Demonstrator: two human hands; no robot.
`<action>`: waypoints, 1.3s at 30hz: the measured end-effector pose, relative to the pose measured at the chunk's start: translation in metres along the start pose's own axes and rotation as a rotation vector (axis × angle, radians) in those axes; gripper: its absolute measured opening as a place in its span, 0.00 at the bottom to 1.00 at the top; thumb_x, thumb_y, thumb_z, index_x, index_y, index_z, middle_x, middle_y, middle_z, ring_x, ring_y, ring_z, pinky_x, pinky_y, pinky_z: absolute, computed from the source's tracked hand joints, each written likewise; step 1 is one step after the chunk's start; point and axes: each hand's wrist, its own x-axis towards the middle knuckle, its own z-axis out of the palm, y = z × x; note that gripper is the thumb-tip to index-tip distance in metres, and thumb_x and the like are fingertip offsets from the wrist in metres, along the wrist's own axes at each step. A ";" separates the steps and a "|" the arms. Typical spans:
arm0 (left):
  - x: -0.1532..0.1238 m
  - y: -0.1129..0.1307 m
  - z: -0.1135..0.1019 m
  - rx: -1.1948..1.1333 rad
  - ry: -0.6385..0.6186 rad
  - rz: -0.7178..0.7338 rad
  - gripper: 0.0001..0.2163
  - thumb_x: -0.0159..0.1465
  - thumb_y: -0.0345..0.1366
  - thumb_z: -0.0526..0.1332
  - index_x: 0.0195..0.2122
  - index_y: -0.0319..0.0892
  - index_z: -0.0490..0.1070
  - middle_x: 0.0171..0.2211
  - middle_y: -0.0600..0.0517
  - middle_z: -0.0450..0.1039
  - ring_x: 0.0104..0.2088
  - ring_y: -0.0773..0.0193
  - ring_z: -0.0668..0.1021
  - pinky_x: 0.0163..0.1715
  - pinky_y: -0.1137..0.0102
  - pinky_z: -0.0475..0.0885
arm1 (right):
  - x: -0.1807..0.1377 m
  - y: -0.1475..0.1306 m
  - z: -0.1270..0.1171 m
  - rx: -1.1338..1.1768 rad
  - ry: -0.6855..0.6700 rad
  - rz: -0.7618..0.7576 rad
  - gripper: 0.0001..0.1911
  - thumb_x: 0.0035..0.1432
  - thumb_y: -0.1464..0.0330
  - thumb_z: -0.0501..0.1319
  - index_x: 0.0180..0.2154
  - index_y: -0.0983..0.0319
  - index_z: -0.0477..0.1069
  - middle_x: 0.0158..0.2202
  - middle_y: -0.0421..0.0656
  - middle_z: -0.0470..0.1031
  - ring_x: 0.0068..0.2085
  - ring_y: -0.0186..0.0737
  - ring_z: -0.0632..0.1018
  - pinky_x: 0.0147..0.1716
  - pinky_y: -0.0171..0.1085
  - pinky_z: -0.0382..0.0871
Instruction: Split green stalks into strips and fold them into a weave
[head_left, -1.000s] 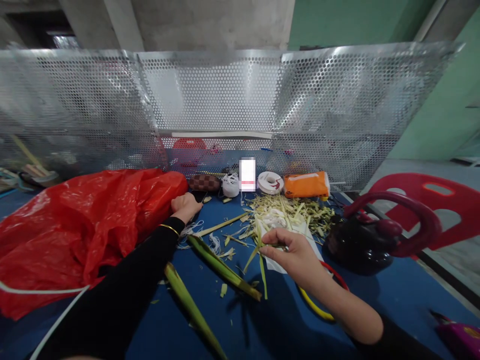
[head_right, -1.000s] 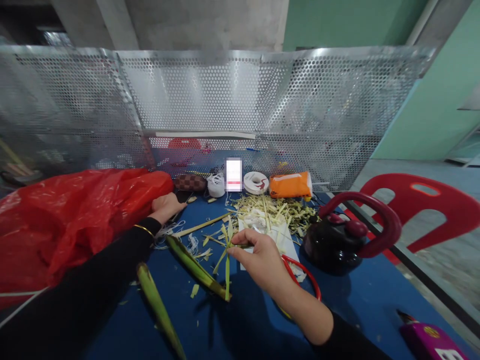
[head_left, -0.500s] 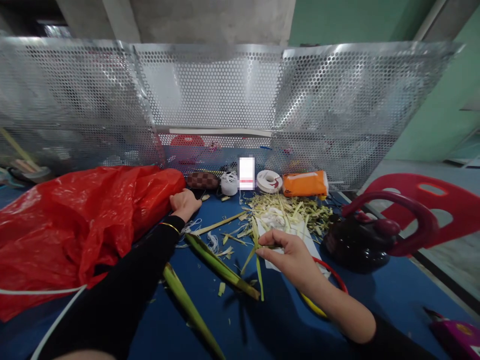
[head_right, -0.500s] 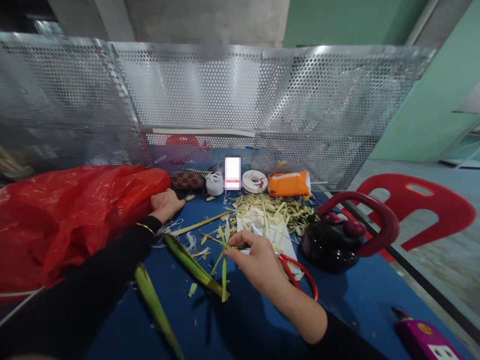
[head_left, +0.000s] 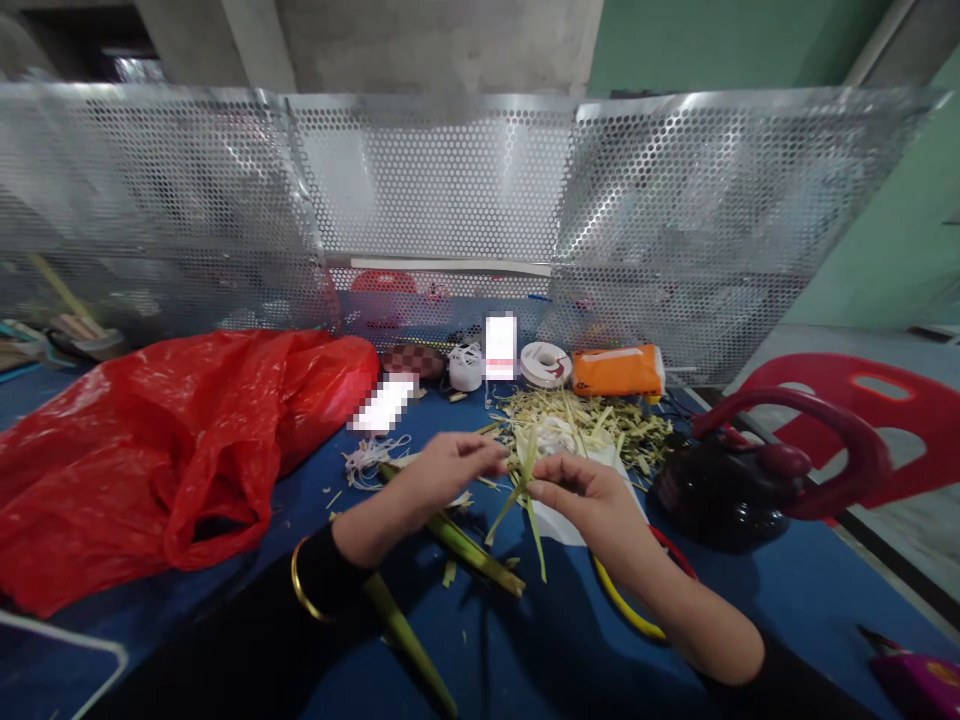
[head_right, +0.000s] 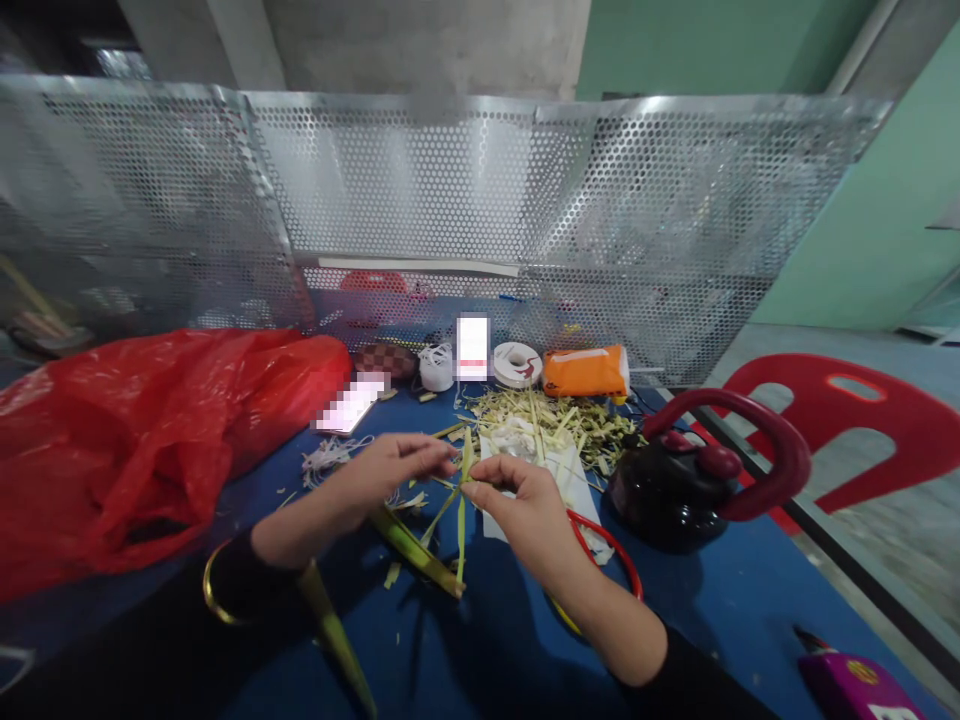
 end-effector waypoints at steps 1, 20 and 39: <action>-0.012 0.003 0.013 -0.204 -0.102 -0.027 0.18 0.59 0.49 0.60 0.38 0.39 0.77 0.31 0.49 0.78 0.32 0.64 0.76 0.35 0.71 0.68 | -0.002 -0.002 0.001 0.010 -0.023 0.001 0.10 0.47 0.62 0.67 0.29 0.62 0.75 0.26 0.41 0.76 0.30 0.38 0.74 0.33 0.38 0.68; -0.038 -0.001 0.027 -1.059 -0.349 -0.285 0.16 0.52 0.32 0.69 0.42 0.41 0.71 0.30 0.52 0.78 0.23 0.69 0.77 0.27 0.74 0.71 | -0.007 0.003 -0.002 -0.463 -0.104 -0.447 0.09 0.62 0.67 0.56 0.32 0.57 0.75 0.30 0.41 0.77 0.33 0.40 0.76 0.35 0.38 0.67; -0.044 0.012 0.025 -0.879 -0.197 -0.282 0.24 0.59 0.57 0.56 0.43 0.39 0.65 0.36 0.41 0.79 0.33 0.56 0.81 0.38 0.64 0.71 | -0.001 -0.002 -0.009 -0.193 -0.194 -0.286 0.16 0.55 0.68 0.58 0.46 0.57 0.71 0.49 0.45 0.74 0.51 0.48 0.73 0.50 0.46 0.65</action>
